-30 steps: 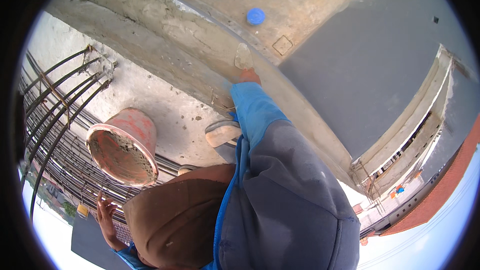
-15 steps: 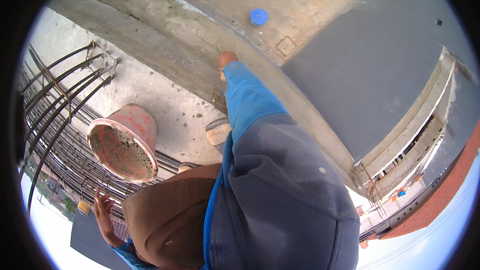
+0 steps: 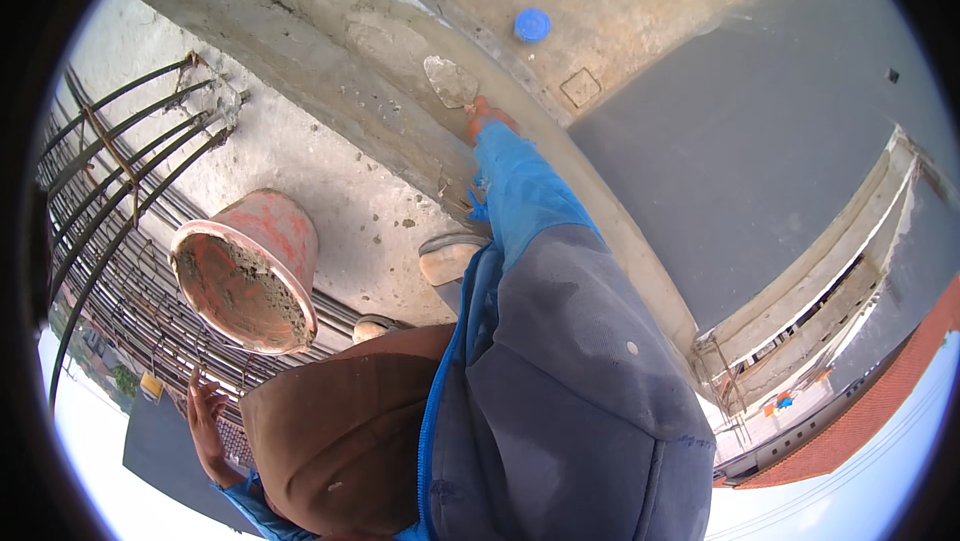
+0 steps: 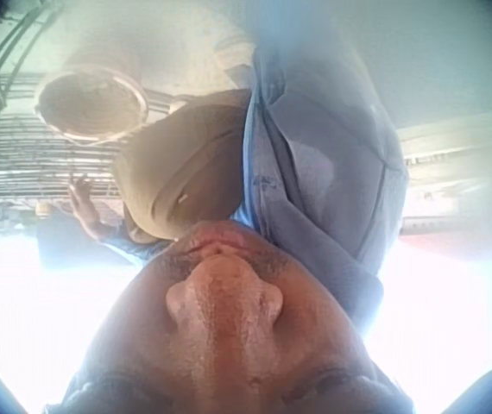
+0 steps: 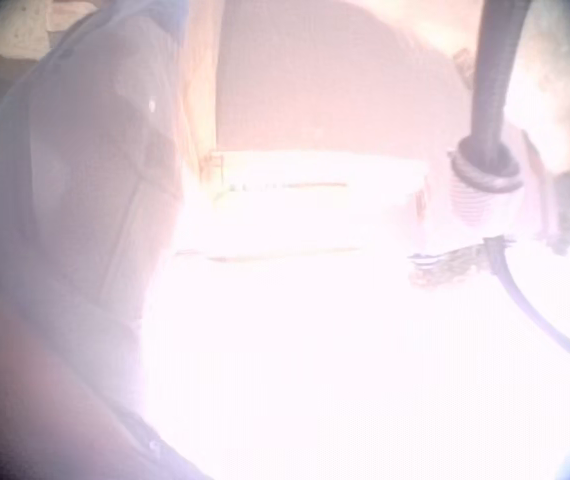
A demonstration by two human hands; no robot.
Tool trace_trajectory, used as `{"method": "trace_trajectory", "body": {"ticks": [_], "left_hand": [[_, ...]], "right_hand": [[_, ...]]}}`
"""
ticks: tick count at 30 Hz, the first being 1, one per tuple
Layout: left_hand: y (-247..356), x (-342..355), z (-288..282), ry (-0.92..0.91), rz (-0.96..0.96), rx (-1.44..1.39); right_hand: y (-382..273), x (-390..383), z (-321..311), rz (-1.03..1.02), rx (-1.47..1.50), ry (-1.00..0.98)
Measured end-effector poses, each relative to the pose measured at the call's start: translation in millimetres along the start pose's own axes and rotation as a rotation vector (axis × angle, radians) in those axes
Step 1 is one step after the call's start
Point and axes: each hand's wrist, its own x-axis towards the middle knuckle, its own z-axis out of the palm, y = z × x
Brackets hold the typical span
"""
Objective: The person scoops cement from a bucket using a trowel and applies it to a concrete ledge. They repeatedly smooth the surface along the edge of the ledge.
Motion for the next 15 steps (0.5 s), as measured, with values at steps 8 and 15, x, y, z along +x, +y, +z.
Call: {"method": "trace_trajectory", "body": {"ticks": [8,15], "left_hand": [[4,16,-1,-0.017,0.059,0.016],[26,19,2,-0.029,0.098,0.044]], "right_hand": [[276,-156,69,0.223,-0.023,0.010],[80,-49,14,-0.224,0.127,0.183]]}}
